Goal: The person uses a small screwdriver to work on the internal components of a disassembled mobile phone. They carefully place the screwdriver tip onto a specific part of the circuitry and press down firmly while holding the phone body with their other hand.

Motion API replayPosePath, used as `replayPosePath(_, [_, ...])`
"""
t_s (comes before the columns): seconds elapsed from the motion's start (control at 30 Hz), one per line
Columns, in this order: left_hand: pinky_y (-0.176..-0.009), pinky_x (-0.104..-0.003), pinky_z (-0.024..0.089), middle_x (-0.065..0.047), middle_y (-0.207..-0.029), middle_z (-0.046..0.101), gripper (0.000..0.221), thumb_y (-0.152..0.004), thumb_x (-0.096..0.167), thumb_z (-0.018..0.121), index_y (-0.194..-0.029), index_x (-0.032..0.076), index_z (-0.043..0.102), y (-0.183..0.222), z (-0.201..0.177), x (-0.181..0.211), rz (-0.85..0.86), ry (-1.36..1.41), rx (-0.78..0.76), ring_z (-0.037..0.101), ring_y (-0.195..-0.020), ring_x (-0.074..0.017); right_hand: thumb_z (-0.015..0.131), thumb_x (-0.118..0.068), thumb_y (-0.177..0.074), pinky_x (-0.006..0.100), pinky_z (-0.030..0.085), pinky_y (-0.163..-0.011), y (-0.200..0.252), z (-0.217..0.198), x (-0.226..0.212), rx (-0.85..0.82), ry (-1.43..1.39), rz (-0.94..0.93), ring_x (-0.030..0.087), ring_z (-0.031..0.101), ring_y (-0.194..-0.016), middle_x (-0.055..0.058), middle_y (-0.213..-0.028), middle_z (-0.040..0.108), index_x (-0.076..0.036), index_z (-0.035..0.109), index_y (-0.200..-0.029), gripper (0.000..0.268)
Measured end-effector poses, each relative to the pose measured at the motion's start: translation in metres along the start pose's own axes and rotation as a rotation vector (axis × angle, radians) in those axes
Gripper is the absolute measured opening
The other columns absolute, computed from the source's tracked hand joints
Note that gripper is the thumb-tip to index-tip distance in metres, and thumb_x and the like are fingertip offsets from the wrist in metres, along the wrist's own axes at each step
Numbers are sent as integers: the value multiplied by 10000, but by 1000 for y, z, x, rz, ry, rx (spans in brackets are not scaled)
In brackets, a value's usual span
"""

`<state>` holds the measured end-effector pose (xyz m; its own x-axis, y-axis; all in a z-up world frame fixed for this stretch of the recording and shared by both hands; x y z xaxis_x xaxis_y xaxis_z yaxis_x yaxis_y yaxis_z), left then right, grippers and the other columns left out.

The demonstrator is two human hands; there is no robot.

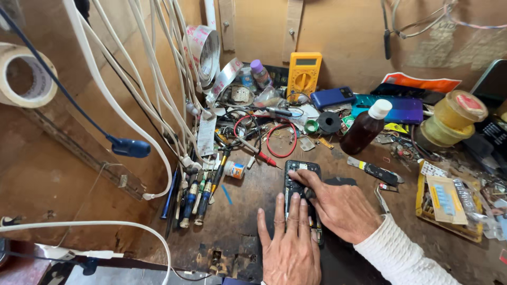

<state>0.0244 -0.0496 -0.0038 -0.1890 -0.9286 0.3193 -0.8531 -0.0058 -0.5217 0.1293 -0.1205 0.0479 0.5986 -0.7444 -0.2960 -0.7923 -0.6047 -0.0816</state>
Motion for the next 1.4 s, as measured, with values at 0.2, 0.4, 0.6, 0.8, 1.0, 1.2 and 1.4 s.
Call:
replayPosePath(0.2, [-1167,-684,69,-210,-1588,399,646,-948,340,538,-1459,-51,479,-1,-2,-1,-29,35,-4,222,-1523,-426,555,-219,-926,531,530,-555,-7,4,1,2,22,5,368,711,-652,167,-742,726,-286,448,-1514,601])
replayPosePath(0.4, [-1158,-671,55,-209,-1588,371,701,-968,431,545,-1466,-53,449,-3,-10,-5,14,68,-55,180,-1512,-462,550,-131,-950,493,576,-656,3,-36,-7,271,-204,-137,385,728,-844,179,-1117,763,-145,471,-1406,464])
replayPosePath(0.6, [-1144,-668,60,-206,-1569,385,710,-952,433,556,-1459,-53,449,-6,-13,-2,11,64,-57,182,-1503,-457,586,-124,-930,451,596,-783,44,-16,9,40,-166,322,312,772,-911,83,-1128,769,-269,513,-1470,564])
replayPosePath(0.8, [-1135,-688,58,-232,-1568,372,694,-963,390,559,-1460,-80,439,-4,-7,-3,4,82,-99,186,-1496,-471,573,-41,-847,481,581,-732,50,-12,-7,273,-244,82,369,715,-976,110,-1258,727,-98,457,-1386,555])
replayPosePath(1.0, [-1131,-707,51,-245,-1568,363,701,-953,393,557,-1458,-79,439,-3,-3,-3,1,73,-71,195,-1499,-471,592,-58,-838,500,576,-706,33,-8,2,216,-134,177,390,718,-894,126,-1222,714,-136,413,-1455,647])
replayPosePath(1.2, [-1133,-716,39,-242,-1571,364,716,-941,395,563,-1463,-78,432,-1,6,-4,3,50,-70,197,-1499,-467,615,-110,-853,512,572,-662,26,4,7,119,-34,263,401,726,-782,125,-1118,740,-194,353,-1551,750])
replayPosePath(1.4, [-1129,-715,40,-239,-1576,362,716,-939,393,559,-1467,-73,431,2,10,-7,17,52,-72,186,-1484,-503,613,-98,-837,528,563,-616,22,1,7,151,-61,255,419,716,-742,161,-1114,743,-204,353,-1543,760])
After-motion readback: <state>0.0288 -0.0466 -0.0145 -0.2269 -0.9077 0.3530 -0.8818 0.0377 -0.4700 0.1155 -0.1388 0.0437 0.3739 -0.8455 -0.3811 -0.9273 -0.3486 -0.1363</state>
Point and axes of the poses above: each hand's wrist, its own y-axis away from the middle knuckle, its own z-axis out of the palm, x = y × z, the point moved 7 cm from there along -y, towards the middle knuckle
